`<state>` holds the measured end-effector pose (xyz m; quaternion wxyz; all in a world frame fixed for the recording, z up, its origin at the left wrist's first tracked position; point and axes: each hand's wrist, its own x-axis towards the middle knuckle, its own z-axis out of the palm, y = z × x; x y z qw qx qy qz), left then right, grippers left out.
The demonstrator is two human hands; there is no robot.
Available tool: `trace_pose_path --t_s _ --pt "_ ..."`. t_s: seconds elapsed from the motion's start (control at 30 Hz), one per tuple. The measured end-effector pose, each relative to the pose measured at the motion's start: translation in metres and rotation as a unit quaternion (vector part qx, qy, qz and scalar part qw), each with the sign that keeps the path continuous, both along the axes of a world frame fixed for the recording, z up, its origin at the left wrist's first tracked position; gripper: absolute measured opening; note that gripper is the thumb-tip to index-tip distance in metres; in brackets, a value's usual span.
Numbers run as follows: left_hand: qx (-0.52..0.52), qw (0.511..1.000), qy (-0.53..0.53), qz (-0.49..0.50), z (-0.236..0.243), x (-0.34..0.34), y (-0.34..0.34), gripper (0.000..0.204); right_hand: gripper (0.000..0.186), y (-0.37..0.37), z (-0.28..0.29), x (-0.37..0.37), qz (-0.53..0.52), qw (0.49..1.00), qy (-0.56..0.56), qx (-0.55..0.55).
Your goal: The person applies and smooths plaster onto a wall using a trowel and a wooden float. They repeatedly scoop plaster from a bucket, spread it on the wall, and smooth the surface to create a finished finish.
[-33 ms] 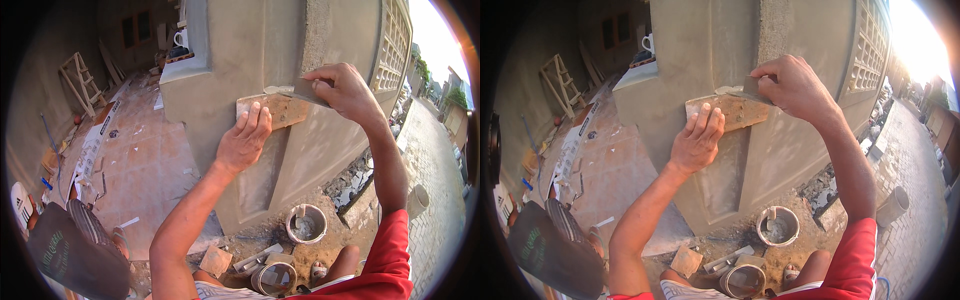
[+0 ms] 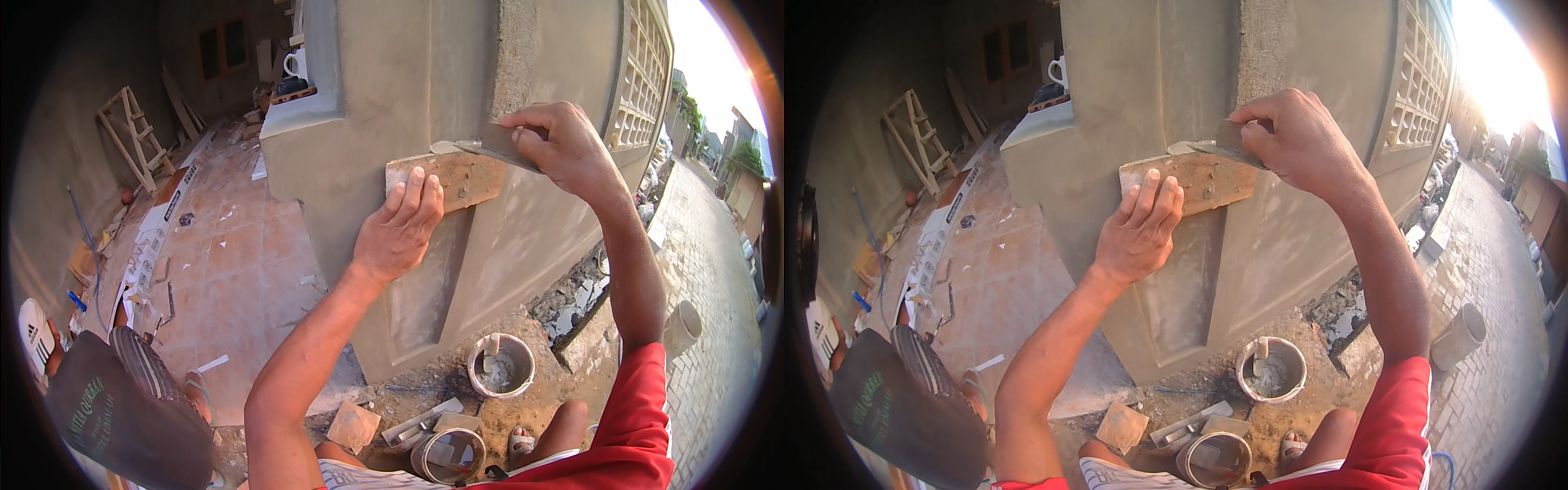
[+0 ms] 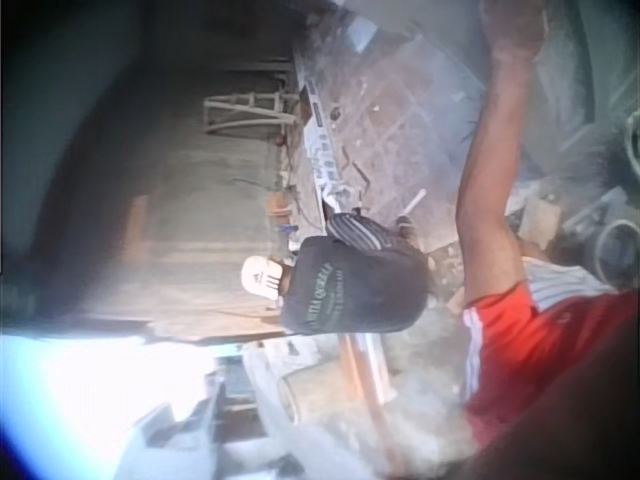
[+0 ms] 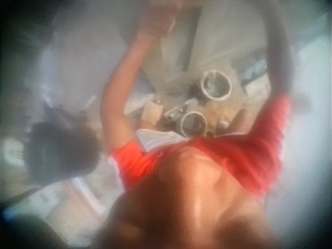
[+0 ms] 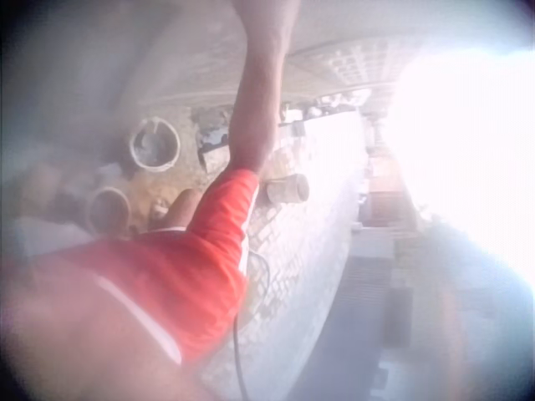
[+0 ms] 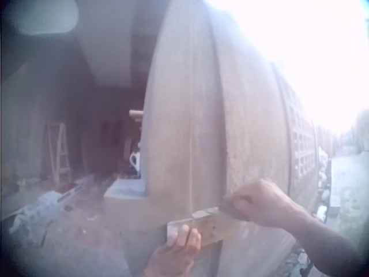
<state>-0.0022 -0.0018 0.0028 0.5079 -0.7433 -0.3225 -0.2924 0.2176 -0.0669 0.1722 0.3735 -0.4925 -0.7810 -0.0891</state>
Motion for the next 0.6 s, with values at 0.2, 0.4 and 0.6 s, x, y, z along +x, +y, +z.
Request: trace_pose_path --t_s 0.2,0.4,0.6 --pt "-0.01 1.0 0.003 0.005 -0.001 0.002 0.002 0.061 0.033 0.023 -0.004 -0.002 0.0 1.0 0.024 -0.001" --pt "-0.005 1.0 0.005 0.015 -0.003 0.002 0.001 0.063 0.031 0.026 0.001 -0.011 -0.026 1.0 -0.01 -0.005" --pt "-0.006 1.0 0.007 0.017 0.0 0.002 -0.001 0.064 0.029 0.03 -0.004 -0.011 -0.003 0.999 -0.024 0.034"
